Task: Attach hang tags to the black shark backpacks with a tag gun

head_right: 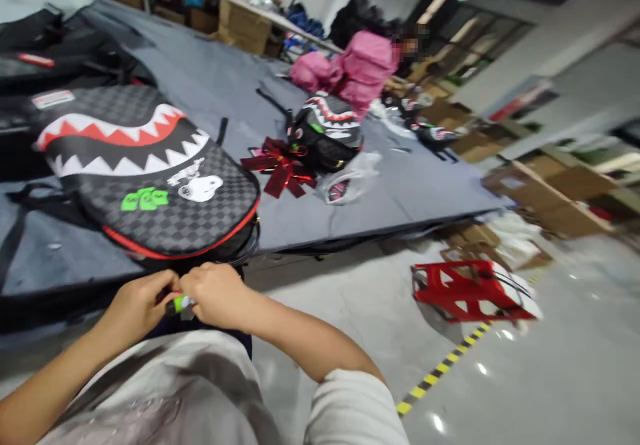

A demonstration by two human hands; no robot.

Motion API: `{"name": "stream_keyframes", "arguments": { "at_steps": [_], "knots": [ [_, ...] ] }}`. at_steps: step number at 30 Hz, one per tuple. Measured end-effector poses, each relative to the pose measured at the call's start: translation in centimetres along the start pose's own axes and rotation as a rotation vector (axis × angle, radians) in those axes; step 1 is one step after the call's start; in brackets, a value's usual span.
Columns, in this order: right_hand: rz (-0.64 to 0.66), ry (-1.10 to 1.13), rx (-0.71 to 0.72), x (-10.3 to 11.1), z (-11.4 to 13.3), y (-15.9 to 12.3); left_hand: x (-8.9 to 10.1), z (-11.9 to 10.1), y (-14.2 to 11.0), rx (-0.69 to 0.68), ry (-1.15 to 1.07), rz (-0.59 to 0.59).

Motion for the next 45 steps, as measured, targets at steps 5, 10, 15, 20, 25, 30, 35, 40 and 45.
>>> {"name": "stream_keyframes", "arguments": {
  "at_steps": [5,10,15,20,25,30,35,40,45],
  "knots": [
    [-0.017,-0.057,-0.027,0.0,-0.3,0.3,0.3,-1.1,0.1,-0.253,0.17,-0.067],
    [-0.015,-0.022,-0.076,0.0,-0.5,0.0,0.0,-1.0,0.1,-0.194,0.188,-0.151],
    [-0.018,-0.002,-0.108,0.3,-0.8,-0.1,-0.5,-0.4,-0.4,-0.085,-0.157,-0.082],
    [-0.003,0.032,-0.07,0.1,-0.3,0.0,-0.4,0.0,-1.0,-0.031,-0.263,-0.03],
    [-0.046,0.081,-0.038,0.4,0.0,-0.1,-0.4,0.9,-1.1,0.051,-0.204,-0.097],
    [-0.075,0.097,-0.054,0.2,-0.2,-0.2,-0.4,0.0,-1.5,-0.067,-0.216,-0.1],
    [-0.065,0.135,-0.068,0.3,-0.2,-0.1,0.0,0.8,-1.4,0.071,-0.194,-0.124],
    [-0.116,0.171,-0.089,0.3,-0.8,-0.5,-0.8,0.4,-1.4,0.095,-0.294,-0.033],
    [-0.201,0.266,-0.07,0.3,-0.9,-1.0,-0.2,0.7,-1.7,0.162,-0.217,-0.098]
  ]
}}
Point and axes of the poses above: each hand's wrist, its own y-axis towards the middle knuckle, its own x-axis out of the back of the hand, z = x × y, the point moved 9 cm from there along y, towards the middle knuckle, and after that the axes turned 5 degrees about -y, right-handed, at the moved point
